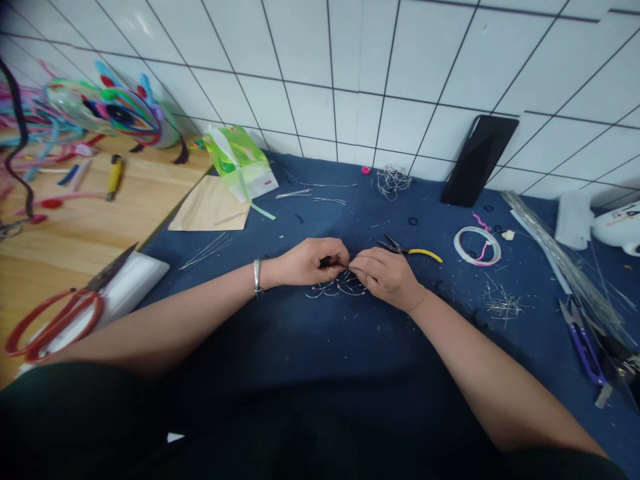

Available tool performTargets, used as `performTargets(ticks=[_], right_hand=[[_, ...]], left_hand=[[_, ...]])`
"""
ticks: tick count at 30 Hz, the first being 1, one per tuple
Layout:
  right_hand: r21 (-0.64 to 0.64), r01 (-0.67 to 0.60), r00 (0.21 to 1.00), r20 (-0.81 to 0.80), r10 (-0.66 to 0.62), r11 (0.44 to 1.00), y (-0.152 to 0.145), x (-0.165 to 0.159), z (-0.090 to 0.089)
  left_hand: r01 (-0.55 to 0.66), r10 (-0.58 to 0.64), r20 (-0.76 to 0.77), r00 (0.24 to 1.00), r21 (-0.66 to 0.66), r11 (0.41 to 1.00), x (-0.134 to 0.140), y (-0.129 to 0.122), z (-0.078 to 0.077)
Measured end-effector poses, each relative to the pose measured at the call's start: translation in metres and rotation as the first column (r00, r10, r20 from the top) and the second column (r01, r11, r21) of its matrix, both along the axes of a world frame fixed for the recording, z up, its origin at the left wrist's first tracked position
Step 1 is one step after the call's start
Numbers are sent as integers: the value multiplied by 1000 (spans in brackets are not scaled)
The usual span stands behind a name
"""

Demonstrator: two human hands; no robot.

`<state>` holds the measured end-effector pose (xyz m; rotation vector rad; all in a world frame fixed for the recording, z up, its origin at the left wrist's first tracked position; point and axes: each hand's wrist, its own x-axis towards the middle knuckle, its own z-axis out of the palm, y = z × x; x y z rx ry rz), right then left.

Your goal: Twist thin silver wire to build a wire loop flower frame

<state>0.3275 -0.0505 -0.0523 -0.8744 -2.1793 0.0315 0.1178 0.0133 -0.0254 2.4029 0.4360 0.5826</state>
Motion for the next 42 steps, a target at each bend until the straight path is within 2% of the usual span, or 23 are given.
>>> performTargets(ticks=[11, 16, 28, 36, 42], right_hand=[[10, 0, 1000, -3, 0, 1000, -1, 2, -3], [11, -7, 1000, -17, 7, 1000, -1, 2, -2], [-16, -16, 1000, -17, 16, 1000, -2, 4, 0], [-22, -18, 999, 43, 19, 1000, 2, 8, 0], [-32, -21, 996, 83, 24, 999, 2, 8, 0]], left_hand=[[31, -31, 21, 999, -2, 1000, 1, 0, -2], [2, -1, 52, 999, -15, 1000, 1, 0, -2], [13, -11, 14, 1000, -182, 983, -4, 6, 2], [147, -152, -23, 988, -152, 977, -9, 9, 11], [114, -121, -38, 992, -138, 984, -8, 8, 8]])
